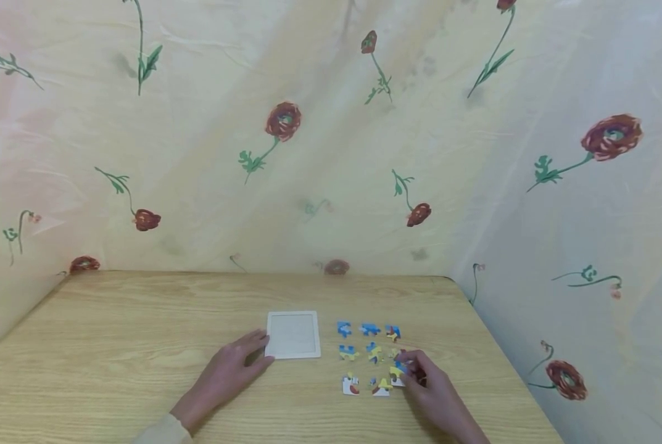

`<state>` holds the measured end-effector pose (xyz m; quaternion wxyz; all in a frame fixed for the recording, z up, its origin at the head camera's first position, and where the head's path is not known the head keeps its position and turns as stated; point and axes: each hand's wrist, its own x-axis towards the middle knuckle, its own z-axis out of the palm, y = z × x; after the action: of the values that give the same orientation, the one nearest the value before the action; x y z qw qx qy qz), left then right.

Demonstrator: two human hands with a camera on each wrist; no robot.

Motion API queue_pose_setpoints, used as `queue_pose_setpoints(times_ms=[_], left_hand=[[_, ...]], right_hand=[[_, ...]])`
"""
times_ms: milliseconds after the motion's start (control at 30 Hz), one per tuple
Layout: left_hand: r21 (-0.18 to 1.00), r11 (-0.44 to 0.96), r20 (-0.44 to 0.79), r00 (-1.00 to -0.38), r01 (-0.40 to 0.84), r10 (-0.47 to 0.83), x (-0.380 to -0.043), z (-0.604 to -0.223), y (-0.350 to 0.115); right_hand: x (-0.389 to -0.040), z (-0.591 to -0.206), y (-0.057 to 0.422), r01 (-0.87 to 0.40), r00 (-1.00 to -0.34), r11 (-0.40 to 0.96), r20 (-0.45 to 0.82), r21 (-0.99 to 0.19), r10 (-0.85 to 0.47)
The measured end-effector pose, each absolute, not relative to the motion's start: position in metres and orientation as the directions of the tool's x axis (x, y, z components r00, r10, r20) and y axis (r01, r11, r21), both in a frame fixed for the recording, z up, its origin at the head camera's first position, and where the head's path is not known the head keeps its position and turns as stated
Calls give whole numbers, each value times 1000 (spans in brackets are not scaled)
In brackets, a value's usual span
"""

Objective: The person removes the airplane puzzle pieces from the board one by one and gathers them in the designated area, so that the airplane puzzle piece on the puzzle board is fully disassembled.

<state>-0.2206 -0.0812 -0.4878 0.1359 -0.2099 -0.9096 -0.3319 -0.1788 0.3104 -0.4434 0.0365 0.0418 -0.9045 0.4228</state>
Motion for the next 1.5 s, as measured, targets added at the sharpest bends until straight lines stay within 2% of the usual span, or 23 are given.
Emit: queue_pose_setpoints(times_ms=[533,1333,1500], left_hand=[[550,685,390,-873,477,295,-221,-487,-81],[552,687,387,-875,473,292,-222,-489,-81],[557,682,385,-875,473,292,-222,-489,-82]], right_hand=[[-174,-444,320,-47,-999,684,45,-728,-21],[-176,-446,322,-33,-997,744,-31,-667,-72],[-176,-446,324,-63,-993,748,-31,-661,-110]])
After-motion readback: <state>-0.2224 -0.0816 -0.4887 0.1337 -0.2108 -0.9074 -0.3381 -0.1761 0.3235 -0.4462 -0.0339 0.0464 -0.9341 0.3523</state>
